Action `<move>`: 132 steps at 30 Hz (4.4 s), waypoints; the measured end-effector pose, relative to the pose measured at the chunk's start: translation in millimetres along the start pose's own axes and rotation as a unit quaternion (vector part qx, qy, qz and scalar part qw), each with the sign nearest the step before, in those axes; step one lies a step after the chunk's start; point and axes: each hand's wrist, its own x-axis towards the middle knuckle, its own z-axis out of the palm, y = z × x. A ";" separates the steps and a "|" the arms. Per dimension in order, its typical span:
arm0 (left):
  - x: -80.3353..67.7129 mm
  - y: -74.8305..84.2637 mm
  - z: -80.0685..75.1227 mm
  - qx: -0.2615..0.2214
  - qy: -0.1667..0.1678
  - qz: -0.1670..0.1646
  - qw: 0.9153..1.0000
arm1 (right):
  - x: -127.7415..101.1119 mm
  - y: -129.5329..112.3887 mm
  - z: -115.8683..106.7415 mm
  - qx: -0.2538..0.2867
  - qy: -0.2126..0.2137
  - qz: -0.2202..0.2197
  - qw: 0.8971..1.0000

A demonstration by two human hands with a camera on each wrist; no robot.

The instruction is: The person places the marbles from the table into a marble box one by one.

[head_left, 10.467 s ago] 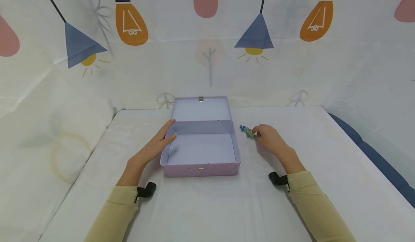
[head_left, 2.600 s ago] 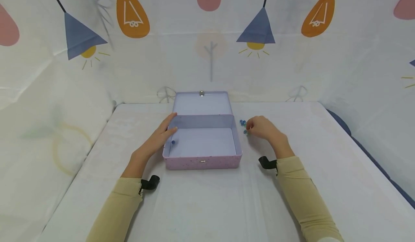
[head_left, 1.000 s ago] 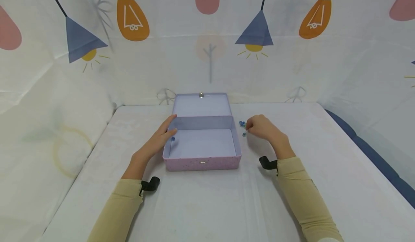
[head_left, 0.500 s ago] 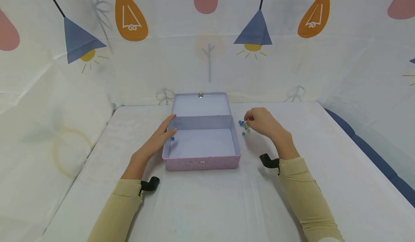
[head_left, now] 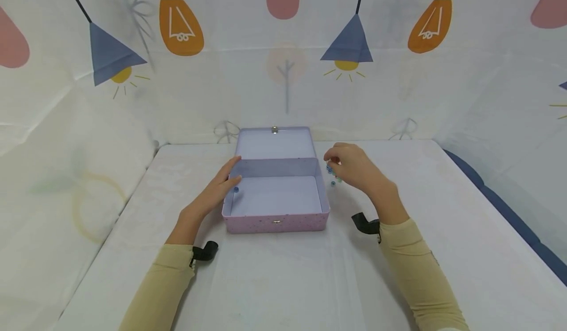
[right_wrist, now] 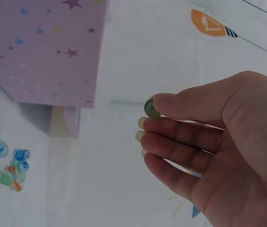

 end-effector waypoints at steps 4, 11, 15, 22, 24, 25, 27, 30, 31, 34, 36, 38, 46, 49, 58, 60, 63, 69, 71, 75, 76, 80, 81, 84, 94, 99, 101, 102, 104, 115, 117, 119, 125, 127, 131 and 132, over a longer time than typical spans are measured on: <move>-0.1 -0.7 0.2 -0.003 0.001 -0.004 1.000 | 0.6 -9.3 1.8 -0.006 0.002 -0.016 1.000; 1.0 -2.7 -0.1 -0.004 -0.001 0.002 1.000 | 0.5 -19.7 10.1 0.004 -0.017 -0.033 0.999; 1.7 -2.2 -0.3 -0.004 -0.001 0.002 1.000 | 0.1 -25.1 15.5 0.011 -0.021 -0.052 0.998; -0.8 -0.2 -1.3 -0.004 -0.002 0.003 1.000 | 2.2 -32.4 30.8 -0.008 -0.038 -0.067 0.997; -1.5 -0.1 -1.2 -0.002 -0.001 0.006 1.000 | 3.0 -34.9 35.8 -0.013 -0.046 -0.073 0.996; -1.6 -0.1 -0.9 -0.001 -0.001 0.005 1.000 | 3.0 -35.8 38.2 -0.017 -0.049 -0.077 0.996; -1.4 -0.3 -0.3 0.001 0.000 0.004 1.000 | 3.3 -38.4 42.0 -0.020 -0.053 -0.091 0.994; -1.2 -0.4 0.1 0.000 0.001 0.001 1.000 | 3.6 -41.7 47.1 -0.023 -0.057 -0.111 0.992; -1.3 -0.3 -0.1 0.001 0.001 0.002 1.000 | 3.8 -42.4 48.7 -0.025 -0.058 -0.115 0.991; -1.2 -0.2 -0.6 -0.002 0.000 0.002 1.000 | 4.0 -43.9 53.4 -0.031 -0.062 -0.124 0.990; -1.4 -0.1 -1.0 -0.003 0.000 0.002 1.000 | 3.8 -44.9 56.1 -0.038 -0.065 -0.127 0.989; -1.3 -0.6 -0.9 -0.004 0.003 0.001 1.000 | 3.6 -45.8 58.6 -0.041 -0.067 -0.132 0.988; 0.5 -1.1 0.7 -0.006 0.000 0.009 1.000 | 3.9 -46.2 70.7 -0.019 -0.090 -0.134 0.987; -0.3 -0.6 0.5 -0.007 0.000 0.009 1.000 | 5.3 -47.2 77.2 -0.019 -0.102 -0.127 0.986; -0.7 -1.7 -0.7 -0.006 0.002 0.007 1.000 | 4.5 -53.4 84.6 -0.028 -0.129 -0.105 0.986; -1.1 -1.5 -0.6 -0.006 0.002 0.006 1.000 | 4.5 -53.3 85.8 -0.033 -0.130 -0.105 0.985; -1.3 -1.1 -0.8 -0.002 0.002 0.003 1.000 | 4.6 -52.2 87.5 -0.040 -0.131 -0.102 0.985; -0.8 -0.9 -1.3 0.003 0.001 0.008 1.000 | 5.3 -50.4 88.9 -0.064 -0.146 -0.092 0.983; -0.5 -1.5 -1.5 0.002 0.001 0.009 1.000 | 6.0 -50.7 89.0 -0.071 -0.155 -0.086 0.982; 0.2 -2.0 -1.5 -0.001 0.001 0.009 1.000 | 6.4 -51.4 88.6 -0.076 -0.169 -0.074 0.980; 0.3 -2.2 -1.5 -0.001 0.001 0.010 1.000 | 6.4 -51.6 88.7 -0.077 -0.171 -0.072 0.980; 0.1 -2.5 -2.0 -0.004 0.002 0.009 1.000 | 6.9 -51.6 89.8 -0.083 -0.174 -0.069 0.979; 0.1 -2.7 -2.0 -0.004 0.003 0.008 1.000 | 7.0 -51.5 90.2 -0.084 -0.175 -0.069 0.979; 0.3 -3.4 -1.6 -0.006 0.003 0.009 1.000 | 7.0 -51.0 91.0 -0.085 -0.174 -0.066 0.979; -8.2 23.2 -2.3 -0.014 -0.013 -0.008 1.000 | 6.0 -50.0 91.0 -0.082 -0.172 -0.068 0.979; -8.4 21.6 -2.0 -0.007 -0.010 -0.006 1.000 | 6.3 -47.6 91.8 -0.071 -0.159 -0.080 0.982; -3.9 10.0 -0.9 -0.006 -0.005 -0.001 1.000 | 6.0 -47.2 91.4 -0.063 -0.156 -0.079 0.982; -1.7 4.0 -0.4 -0.006 -0.002 0.001 1.000 | 5.8 -47.0 90.9 -0.059 -0.155 -0.079 0.983; 0.6 -2.1 0.4 -0.004 0.001 0.004 1.000 | 5.4 -47.4 88.5 -0.049 -0.156 -0.077 0.984; 1.9 -1.6 -0.7 -0.017 -0.007 -0.011 1.000 | 5.8 -42.9 59.6 -0.008 -0.126 -0.064 0.990; 1.2 -2.5 -0.8 -0.013 -0.005 -0.008 1.000 | 6.3 -41.4 55.2 -0.009 -0.117 -0.060 0.991; 0.1 -2.5 -0.6 -0.008 -0.001 -0.008 1.000 | 6.7 -39.9 51.2 -0.006 -0.109 -0.060 0.992; -1.2 -2.2 -0.6 -0.010 0.002 -0.003 1.000 | 7.0 -33.7 43.8 -0.007 -0.084 -0.055 0.995; -0.9 -2.4 -0.8 -0.012 -0.001 -0.001 1.000 | 6.9 -31.2 42.6 -0.008 -0.072 -0.057 0.996; 0.1 -3.5 -0.3 -0.012 -0.001 0.002 1.000 | 6.4 -25.6 41.2 -0.001 -0.057 -0.059 0.997; 0.4 -4.0 -0.1 -0.011 -0.001 0.002 1.000 | 6.5 -24.5 40.9 0.001 -0.054 -0.059 0.997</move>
